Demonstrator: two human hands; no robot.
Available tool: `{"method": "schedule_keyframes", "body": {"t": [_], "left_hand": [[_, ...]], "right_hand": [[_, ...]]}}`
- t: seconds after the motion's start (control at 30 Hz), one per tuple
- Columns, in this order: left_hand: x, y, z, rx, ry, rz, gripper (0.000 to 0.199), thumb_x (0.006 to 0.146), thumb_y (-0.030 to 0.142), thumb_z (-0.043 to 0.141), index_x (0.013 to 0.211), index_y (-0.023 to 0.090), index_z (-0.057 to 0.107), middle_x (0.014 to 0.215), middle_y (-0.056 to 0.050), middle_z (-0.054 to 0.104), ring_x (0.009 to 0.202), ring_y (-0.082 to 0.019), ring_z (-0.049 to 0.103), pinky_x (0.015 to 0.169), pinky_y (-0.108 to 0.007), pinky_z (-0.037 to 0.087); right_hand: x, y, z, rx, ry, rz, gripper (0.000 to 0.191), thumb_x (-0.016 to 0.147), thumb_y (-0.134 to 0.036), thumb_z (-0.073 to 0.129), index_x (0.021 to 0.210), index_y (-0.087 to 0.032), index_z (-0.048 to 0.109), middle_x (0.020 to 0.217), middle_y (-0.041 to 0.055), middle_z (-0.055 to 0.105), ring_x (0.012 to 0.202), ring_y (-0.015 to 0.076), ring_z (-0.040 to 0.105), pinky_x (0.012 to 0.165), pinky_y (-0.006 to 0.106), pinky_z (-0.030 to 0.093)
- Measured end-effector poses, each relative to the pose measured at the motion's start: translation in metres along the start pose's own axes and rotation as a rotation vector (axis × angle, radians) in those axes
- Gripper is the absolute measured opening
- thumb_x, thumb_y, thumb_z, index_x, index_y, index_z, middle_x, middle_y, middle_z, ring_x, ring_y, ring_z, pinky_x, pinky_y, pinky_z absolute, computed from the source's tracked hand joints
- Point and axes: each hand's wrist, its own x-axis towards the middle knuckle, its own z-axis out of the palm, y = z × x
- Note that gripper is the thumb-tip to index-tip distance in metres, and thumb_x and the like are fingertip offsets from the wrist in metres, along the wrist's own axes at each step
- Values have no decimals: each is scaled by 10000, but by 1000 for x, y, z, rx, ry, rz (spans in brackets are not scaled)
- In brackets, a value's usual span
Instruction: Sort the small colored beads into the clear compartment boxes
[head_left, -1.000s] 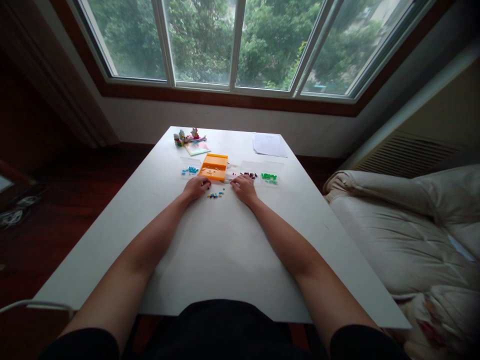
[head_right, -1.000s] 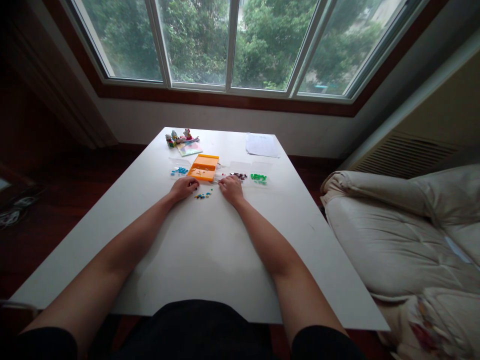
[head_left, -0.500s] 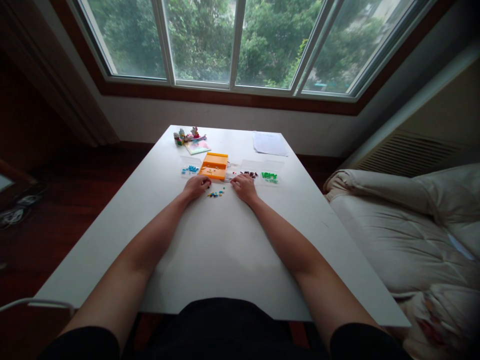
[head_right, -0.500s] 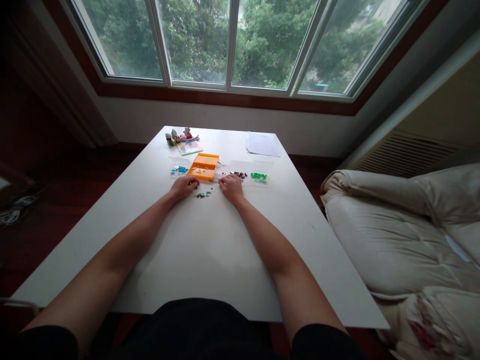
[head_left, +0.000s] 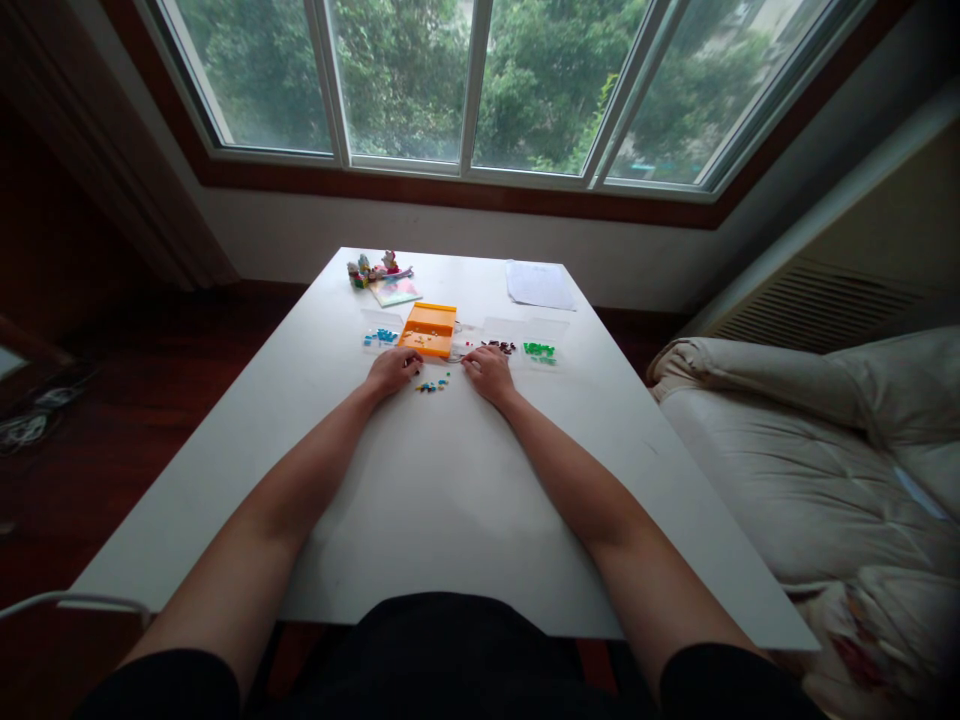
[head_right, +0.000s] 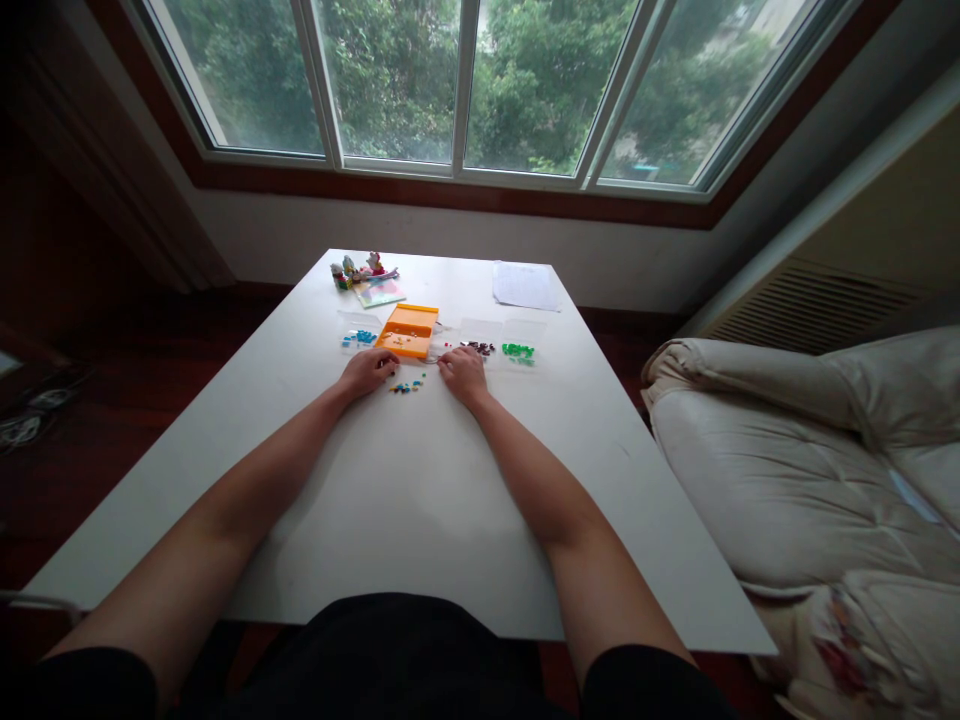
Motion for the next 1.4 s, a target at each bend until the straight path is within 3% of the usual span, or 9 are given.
{"method": "schedule_keyframes", "body": {"t": [0.17, 0.43, 1.4], "left_hand": [[0, 0, 1, -14, 10, -27, 275, 910, 325, 564, 1117, 240, 723, 876, -24, 731, 759, -179, 614, 725, -285, 453], [1, -1, 0, 0, -1, 1, 241, 882, 340, 576, 966, 223, 769, 919, -52, 726, 815, -194, 610, 730, -291, 460], [0, 2, -3, -3, -13, 7, 230, 879, 315, 581, 957, 221, 776, 925, -53, 729, 812, -197, 611, 733, -293, 460]], "right_hand": [[0, -1, -1, -1, 1, -2, 166, 950, -282, 604, 949, -235, 763, 1069, 59, 733, 1140, 256, 526, 1054, 408, 344], [-1, -2, -2, 6, 2, 1, 177, 947, -290, 596, 936, -236, 764, 1053, 66, 732, 1133, 266, 523, 1054, 428, 353], [0, 0, -1, 5, 6, -5, 185, 949, -298, 594, 952, -233, 766, 1054, 74, 733, 1132, 273, 529, 1051, 435, 361]]}}
